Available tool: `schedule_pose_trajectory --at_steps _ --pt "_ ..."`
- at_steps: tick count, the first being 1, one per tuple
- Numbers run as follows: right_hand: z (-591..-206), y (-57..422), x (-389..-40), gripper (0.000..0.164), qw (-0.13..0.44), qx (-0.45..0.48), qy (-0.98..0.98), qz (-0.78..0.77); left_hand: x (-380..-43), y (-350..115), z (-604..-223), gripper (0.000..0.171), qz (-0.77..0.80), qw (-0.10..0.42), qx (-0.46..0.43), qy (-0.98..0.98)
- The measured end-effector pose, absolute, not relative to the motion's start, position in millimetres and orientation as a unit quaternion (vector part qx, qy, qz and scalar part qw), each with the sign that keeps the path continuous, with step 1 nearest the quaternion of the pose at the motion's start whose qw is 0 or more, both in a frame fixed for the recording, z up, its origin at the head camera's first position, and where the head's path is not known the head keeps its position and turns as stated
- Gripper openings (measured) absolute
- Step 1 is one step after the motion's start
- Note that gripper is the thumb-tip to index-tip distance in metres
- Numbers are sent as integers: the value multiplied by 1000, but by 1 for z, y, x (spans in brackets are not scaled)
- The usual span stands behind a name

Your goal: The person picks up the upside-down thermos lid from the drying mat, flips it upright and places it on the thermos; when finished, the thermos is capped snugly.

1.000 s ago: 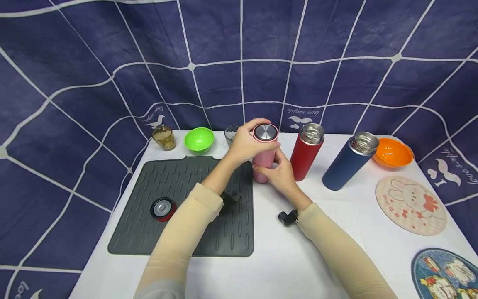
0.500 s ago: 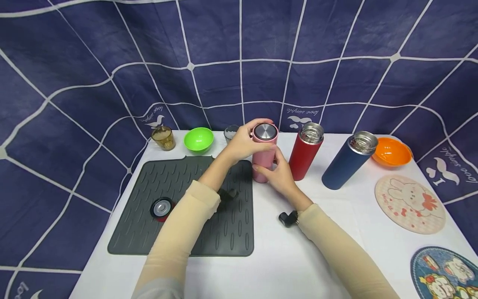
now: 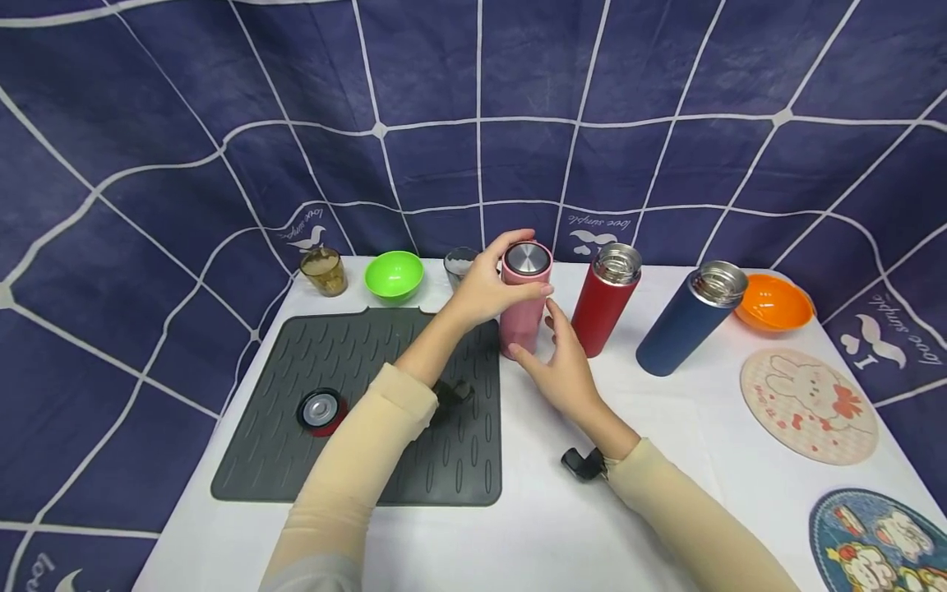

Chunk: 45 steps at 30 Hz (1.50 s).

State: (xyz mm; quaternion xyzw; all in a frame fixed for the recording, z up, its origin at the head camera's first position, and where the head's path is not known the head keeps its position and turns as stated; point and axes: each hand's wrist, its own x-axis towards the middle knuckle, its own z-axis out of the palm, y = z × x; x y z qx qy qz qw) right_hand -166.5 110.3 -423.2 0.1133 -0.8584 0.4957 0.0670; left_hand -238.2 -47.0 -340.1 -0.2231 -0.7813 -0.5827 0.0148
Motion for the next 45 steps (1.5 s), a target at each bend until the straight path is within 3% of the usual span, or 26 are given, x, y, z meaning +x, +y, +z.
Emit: schedule_pose_trajectory --at_steps 5,11,19,24,27,36,45 --pt "-417 119 -143 70 71 132 -842 518 -225 -51 -337 87 -538 84 -200 -814" --pt "-401 132 -117 54 53 145 -821 550 -195 -68 -330 71 -548 121 -186 -806" --pt "-415 149 -101 41 14 145 -829 540 -131 -114 -314 57 -556 85 -170 -809" --pt "-429 144 -97 42 -9 199 -813 548 -111 -171 -345 55 -520 93 -142 -837" --pt "-431 133 -96 41 -22 227 -807 545 -100 -213 -366 61 -484 73 -107 -865" --pt "-424 71 -103 41 -50 303 -799 517 -69 -299 -400 103 -314 -51 15 -948" --pt "-415 -15 -108 52 -72 384 -822 415 -67 -308 -427 98 -277 -64 38 -958"
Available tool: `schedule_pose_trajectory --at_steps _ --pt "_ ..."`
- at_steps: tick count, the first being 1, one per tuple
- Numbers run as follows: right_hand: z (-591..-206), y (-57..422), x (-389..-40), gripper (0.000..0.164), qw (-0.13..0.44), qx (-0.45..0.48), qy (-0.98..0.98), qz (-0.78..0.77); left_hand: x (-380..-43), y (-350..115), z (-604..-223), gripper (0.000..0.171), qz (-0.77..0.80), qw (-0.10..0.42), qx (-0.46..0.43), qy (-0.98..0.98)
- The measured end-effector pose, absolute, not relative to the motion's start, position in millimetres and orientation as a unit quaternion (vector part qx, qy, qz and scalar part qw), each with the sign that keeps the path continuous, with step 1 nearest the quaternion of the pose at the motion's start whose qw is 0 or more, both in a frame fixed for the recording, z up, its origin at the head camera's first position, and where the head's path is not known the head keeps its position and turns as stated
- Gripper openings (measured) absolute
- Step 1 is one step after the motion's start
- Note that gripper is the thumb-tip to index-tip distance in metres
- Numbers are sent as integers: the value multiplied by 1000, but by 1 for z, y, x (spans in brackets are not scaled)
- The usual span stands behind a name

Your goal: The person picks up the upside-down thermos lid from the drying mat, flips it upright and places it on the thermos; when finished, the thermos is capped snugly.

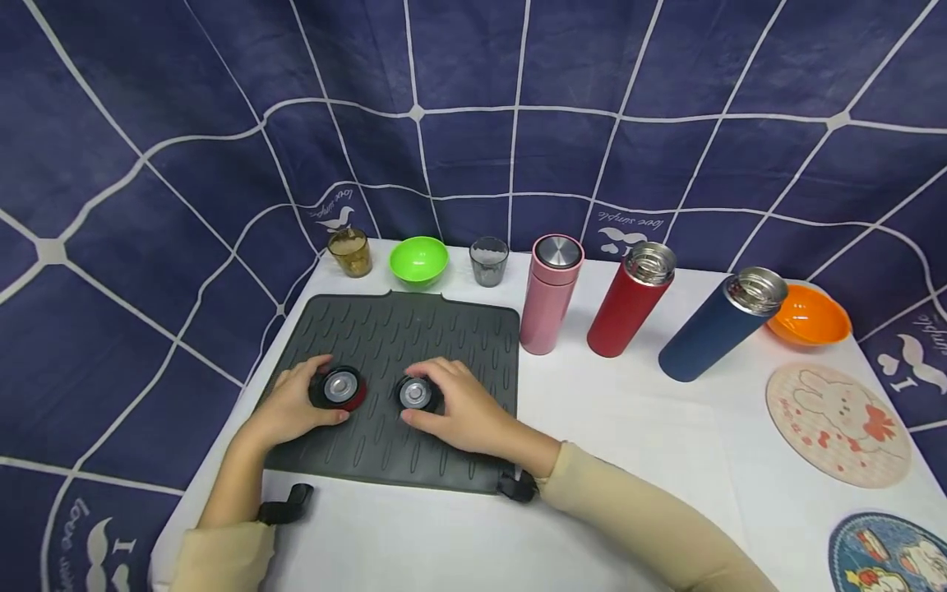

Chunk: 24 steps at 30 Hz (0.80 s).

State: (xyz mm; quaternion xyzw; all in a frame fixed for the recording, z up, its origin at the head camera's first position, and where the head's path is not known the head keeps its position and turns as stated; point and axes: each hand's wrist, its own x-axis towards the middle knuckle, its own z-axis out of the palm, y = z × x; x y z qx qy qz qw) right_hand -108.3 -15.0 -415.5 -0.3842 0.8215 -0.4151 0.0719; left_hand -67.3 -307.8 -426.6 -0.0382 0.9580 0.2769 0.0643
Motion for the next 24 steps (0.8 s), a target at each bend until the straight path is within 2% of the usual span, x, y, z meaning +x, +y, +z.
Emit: schedule_pose_trajectory --at_steps 5,10,24 --pt "-419 -53 -114 55 65 -412 843 -341 -68 -308 -435 89 280 63 -45 957" --pt "-425 -77 -118 59 54 -417 860 -287 -66 -310 -437 87 292 53 -55 953" --pt "-423 -84 -127 59 52 -427 854 -292 -60 -303 -430 88 420 21 -6 907"
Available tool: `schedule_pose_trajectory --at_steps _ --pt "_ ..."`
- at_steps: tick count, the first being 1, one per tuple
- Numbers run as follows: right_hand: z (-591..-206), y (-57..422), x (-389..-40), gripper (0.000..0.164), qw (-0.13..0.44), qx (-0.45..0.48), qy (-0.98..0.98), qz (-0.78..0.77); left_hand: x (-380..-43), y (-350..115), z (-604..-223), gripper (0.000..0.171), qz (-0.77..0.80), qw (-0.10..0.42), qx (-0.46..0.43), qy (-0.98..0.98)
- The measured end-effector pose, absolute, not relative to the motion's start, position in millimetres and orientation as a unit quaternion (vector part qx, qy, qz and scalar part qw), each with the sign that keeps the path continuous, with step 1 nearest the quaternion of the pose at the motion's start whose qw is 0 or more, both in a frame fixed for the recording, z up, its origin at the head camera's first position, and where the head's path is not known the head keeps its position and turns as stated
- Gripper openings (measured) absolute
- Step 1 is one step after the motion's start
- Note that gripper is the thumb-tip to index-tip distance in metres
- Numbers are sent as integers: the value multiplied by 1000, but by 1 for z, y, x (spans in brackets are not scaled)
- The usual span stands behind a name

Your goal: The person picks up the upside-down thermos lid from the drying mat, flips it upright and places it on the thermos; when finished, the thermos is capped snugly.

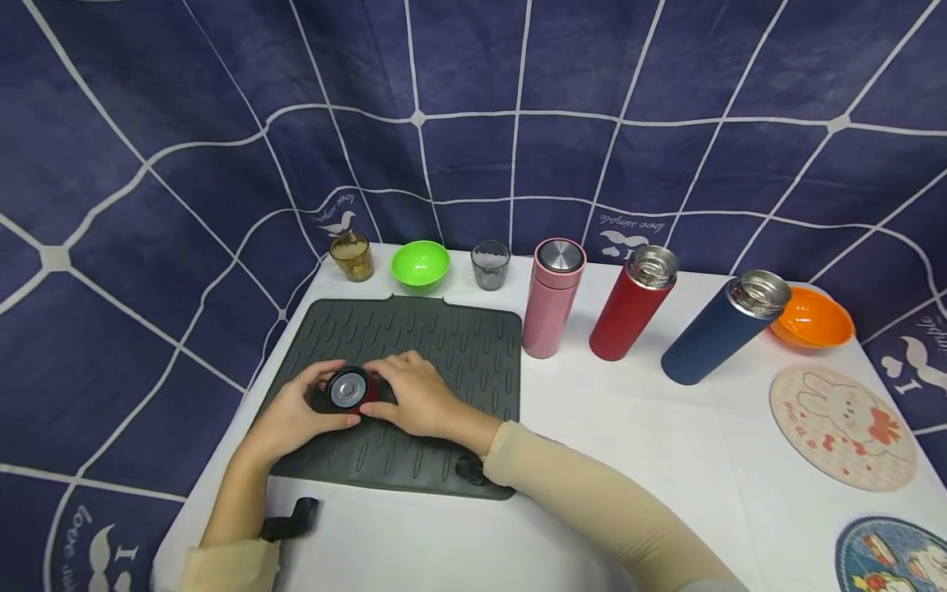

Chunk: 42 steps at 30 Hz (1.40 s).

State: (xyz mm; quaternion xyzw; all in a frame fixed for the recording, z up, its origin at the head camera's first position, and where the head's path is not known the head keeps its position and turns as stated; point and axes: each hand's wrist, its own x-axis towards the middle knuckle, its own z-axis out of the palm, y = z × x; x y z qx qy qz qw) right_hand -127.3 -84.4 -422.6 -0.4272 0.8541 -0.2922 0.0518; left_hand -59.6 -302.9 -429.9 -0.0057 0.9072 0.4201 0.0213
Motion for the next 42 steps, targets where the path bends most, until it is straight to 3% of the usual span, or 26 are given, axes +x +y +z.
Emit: schedule_pose_trajectory --at_steps 9,16,21,28,36,42 --pt "-416 -74 -133 54 80 -427 824 -365 -57 -301 -425 71 501 -34 30 864" --pt "-411 -70 -133 49 98 -417 804 -413 -58 -300 -423 67 632 0 111 767" --pt "-413 -67 -134 46 91 -431 802 -403 -59 -297 -420 63 681 -4 132 720" --pt "-414 -59 -136 46 68 -431 803 -407 -59 -291 -412 76 618 -19 92 781" --pt "-411 -54 -136 48 46 -440 788 -429 -58 -276 -403 74 425 -36 54 903" --pt "-413 -51 -136 48 40 -437 788 -431 -57 -268 -398 80 414 -46 48 908"
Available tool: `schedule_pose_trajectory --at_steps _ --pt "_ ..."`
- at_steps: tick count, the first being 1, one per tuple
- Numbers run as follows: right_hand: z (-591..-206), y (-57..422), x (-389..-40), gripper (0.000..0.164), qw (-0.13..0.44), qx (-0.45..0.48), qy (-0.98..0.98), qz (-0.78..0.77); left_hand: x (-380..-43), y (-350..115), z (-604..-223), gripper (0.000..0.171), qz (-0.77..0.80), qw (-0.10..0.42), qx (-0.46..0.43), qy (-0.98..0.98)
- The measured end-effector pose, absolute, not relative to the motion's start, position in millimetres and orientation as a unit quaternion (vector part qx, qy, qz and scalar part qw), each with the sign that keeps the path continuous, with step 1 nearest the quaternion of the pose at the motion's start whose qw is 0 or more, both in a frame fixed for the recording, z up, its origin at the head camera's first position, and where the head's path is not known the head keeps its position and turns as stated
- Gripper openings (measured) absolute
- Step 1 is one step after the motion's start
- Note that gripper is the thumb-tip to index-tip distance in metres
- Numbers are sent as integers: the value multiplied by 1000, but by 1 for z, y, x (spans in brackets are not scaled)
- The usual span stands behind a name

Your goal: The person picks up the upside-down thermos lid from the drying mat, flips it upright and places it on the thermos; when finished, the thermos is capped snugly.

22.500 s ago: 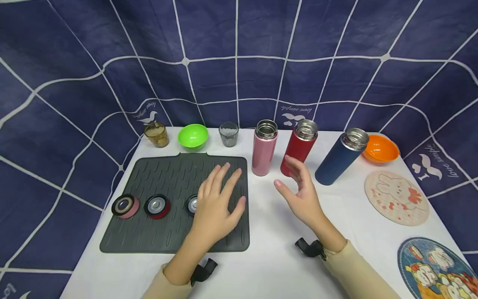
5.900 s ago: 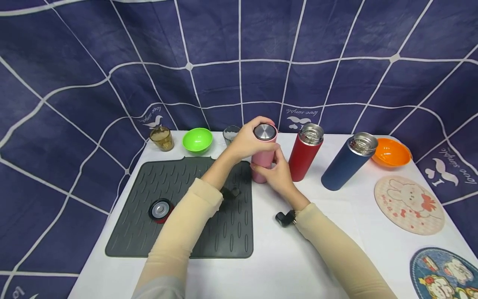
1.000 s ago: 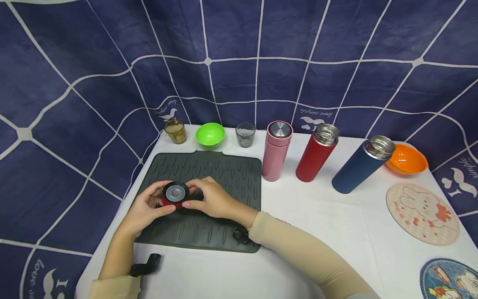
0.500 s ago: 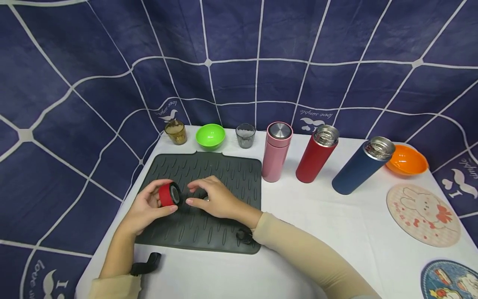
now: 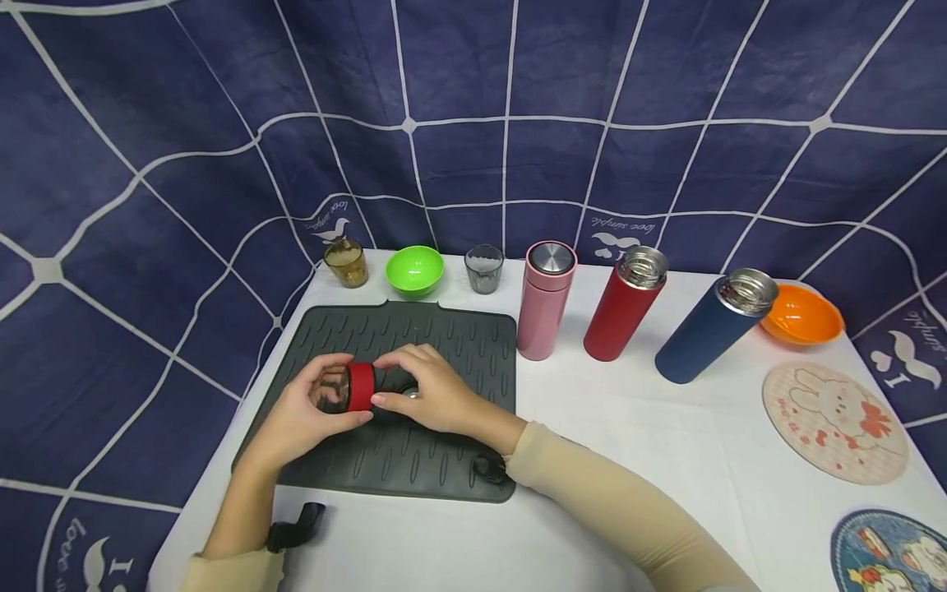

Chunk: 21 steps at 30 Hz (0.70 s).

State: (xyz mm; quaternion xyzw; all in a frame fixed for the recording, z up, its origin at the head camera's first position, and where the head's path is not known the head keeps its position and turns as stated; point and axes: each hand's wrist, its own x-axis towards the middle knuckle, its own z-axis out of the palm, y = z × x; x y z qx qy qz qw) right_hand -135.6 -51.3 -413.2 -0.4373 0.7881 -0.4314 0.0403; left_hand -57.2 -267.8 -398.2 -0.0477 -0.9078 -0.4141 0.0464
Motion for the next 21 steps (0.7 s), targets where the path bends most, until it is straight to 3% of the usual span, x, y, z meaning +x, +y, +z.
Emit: schedule_pose_trajectory --at_steps 11,21 --pt "-414 -34 -132 46 18 -434 798 -417 -60 -259 -396 74 -420 59 -77 -903" --pt "-398 52 -116 40 -60 -359 782 -506 -60 -236 -375 75 -468 97 -109 -871"
